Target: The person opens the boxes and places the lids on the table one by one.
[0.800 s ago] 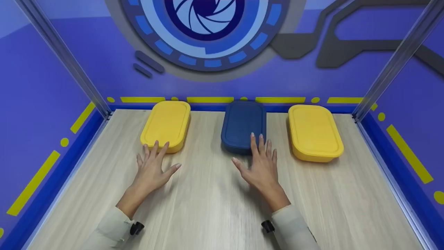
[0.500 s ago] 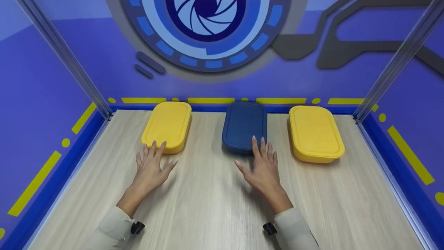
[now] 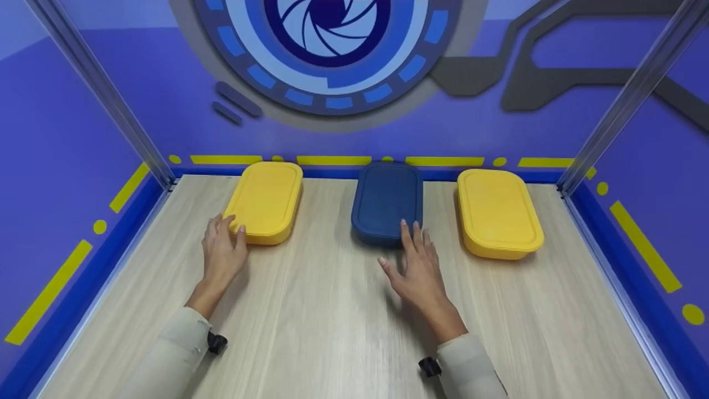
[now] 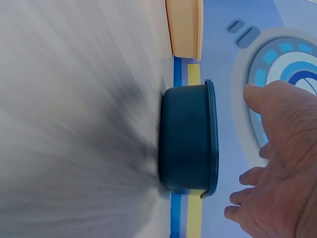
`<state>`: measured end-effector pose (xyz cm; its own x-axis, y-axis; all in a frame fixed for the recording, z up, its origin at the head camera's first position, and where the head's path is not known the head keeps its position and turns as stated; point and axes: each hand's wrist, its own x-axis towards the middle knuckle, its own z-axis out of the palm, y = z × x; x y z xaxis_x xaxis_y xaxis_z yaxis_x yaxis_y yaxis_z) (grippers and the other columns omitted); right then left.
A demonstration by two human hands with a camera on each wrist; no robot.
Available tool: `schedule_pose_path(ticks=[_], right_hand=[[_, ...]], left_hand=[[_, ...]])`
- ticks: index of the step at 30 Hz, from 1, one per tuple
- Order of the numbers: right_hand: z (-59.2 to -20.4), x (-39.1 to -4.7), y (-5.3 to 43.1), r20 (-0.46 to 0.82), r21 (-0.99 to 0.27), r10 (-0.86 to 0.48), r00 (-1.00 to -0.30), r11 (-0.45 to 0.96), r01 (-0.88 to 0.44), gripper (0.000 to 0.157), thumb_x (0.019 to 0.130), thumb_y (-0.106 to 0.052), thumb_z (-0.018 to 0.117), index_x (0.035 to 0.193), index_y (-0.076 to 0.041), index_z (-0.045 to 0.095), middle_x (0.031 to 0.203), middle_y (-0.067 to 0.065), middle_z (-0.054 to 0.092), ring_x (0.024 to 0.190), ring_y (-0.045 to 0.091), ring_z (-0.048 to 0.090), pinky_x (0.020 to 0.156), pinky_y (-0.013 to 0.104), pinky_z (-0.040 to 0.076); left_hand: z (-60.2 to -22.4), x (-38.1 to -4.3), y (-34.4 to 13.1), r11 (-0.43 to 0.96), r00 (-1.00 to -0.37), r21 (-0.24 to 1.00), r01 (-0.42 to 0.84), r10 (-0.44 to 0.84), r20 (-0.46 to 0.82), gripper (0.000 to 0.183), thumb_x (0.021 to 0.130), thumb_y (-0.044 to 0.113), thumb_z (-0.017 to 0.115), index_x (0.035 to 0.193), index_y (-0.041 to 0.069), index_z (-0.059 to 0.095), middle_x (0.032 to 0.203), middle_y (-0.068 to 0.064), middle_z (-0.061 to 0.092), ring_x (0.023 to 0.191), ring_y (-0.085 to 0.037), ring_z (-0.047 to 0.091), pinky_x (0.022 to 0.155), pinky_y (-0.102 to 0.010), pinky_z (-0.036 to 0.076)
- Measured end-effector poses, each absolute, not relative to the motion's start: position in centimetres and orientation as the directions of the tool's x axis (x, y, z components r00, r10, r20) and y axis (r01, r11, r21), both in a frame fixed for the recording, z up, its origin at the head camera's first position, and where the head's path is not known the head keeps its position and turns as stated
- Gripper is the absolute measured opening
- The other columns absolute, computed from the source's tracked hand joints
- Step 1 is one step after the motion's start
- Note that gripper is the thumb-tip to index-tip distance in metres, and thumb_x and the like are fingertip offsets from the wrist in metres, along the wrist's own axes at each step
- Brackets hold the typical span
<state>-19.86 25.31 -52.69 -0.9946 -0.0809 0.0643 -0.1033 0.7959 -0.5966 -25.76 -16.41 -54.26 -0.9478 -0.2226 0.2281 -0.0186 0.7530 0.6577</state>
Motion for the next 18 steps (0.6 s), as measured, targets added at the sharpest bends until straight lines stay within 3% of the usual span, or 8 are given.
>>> schedule_pose_path(ticks=[5,10,18], right_hand=[[-53.2,-19.6,24.8,0.094,-0.607,-0.085,-0.992,0.785,-0.125,0.094,0.103,-0.058,0.064,0.174,-0.027,0.010,0.182,0.015,0.009,0.169,0.043,0.006,0.130,0.072,0.014],[-53.2,-19.4,24.5,0.104,-0.608,-0.096,-0.990,0.782,-0.140,0.093,0.105,-0.059,0.060,0.174,-0.023,0.010,0.182,0.013,0.012,0.169,0.041,0.011,0.133,0.067,0.013],[-52.9,-19.0,23.8,0.140,-0.655,-0.133,-0.981,0.731,-0.192,0.085,0.107,-0.055,0.059,0.173,-0.021,0.019,0.182,0.010,0.017,0.167,0.039,0.021,0.131,0.067,0.022]], left_hand=[[-54.5,-28.0,-17.3,0.692,-0.948,0.717,-0.083,-0.277,0.157,0.060,0.113,0.034,0.048,0.161,-0.001,0.039,0.171,-0.028,0.026,0.163,-0.044,0.023,0.134,-0.057,0.020],[-54.8,-30.1,-17.8,0.628,-0.947,0.761,-0.163,-0.316,0.058,0.064,0.113,0.039,0.047,0.164,0.003,0.033,0.170,-0.024,0.028,0.159,-0.042,0.030,0.132,-0.056,0.026],[-55.1,-31.5,-18.3,0.641,-0.948,0.741,-0.200,-0.319,0.021,0.073,0.109,0.039,0.057,0.167,0.006,0.027,0.163,-0.026,0.040,0.154,-0.043,0.040,0.128,-0.056,0.035]])
